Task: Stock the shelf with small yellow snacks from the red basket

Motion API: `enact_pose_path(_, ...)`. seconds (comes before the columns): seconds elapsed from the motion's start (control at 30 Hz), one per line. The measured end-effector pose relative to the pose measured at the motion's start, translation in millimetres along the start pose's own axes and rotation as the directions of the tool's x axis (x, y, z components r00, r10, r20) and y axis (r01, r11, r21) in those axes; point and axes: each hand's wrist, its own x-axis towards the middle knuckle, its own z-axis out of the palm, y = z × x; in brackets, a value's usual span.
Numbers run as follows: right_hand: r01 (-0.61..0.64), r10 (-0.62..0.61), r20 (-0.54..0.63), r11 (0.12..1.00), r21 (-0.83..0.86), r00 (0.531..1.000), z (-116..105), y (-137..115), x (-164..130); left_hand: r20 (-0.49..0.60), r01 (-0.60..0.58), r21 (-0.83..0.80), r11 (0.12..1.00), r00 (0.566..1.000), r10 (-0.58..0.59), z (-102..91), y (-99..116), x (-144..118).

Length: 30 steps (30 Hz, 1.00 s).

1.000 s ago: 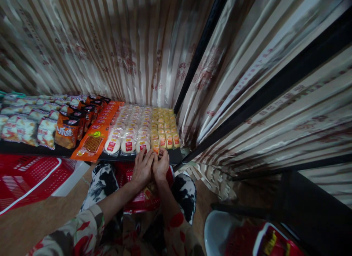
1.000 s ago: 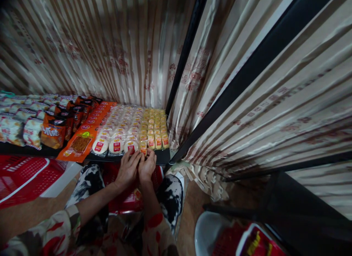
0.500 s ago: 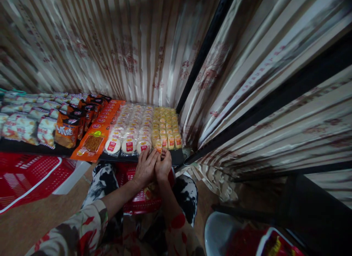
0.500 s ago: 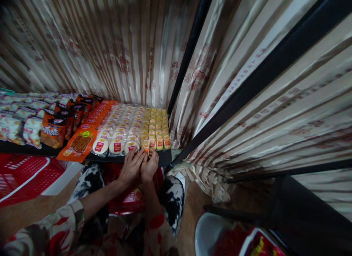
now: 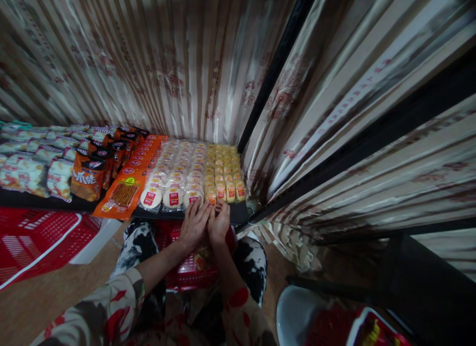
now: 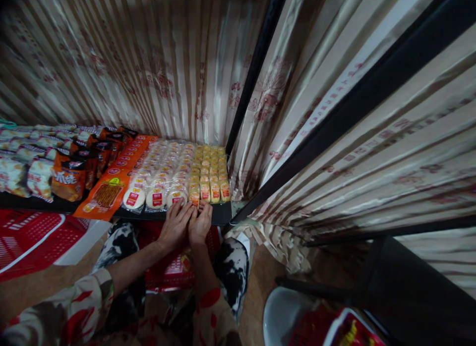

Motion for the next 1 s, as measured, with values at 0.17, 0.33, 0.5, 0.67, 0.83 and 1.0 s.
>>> enact_pose_path(0.17, 0.051, -0.052, -0.013, 0.998, -0.049, 0.999, -1, 2, -1, 0.028, -0.012, 0.025, 1.0, 1.0, 0.011, -0.7, -1, 0)
enact_pose_path(0.33, 0.093, -0.092, 0.009, 0.992, -0.09, 0.996, -2, 5, -2, 0.014, -0.077, 0.138, 0.987, 0.997, 0.075, -0.1, -3, 0)
enact_pose_path(0.5, 0.117, -0.114, 0.042, 0.991, -0.065, 0.993, -5, 8, -4, -0.015, -0.13, 0.332, 0.934, 0.99, 0.143, 4.5, -4, -2)
enact_pose_path(0.67, 0.165, -0.156, 0.082, 0.98, -0.11, 0.984, -5, 13, -4, -0.022, -0.182, 0.434, 0.882, 0.977, 0.212, 3.3, -5, -2)
enact_pose_path(0.83, 0.149, -0.144, 0.069, 0.987, -0.063, 0.987, -4, 10, -2, -0.036, -0.19, 0.424, 0.885, 0.973, 0.226, 1.7, -4, -1)
enact_pose_path(1.0, 0.133, -0.132, 0.068, 0.991, -0.017, 0.989, -5, 7, -4, -0.028, -0.214, 0.417, 0.883, 0.968, 0.248, 2.8, -6, -2)
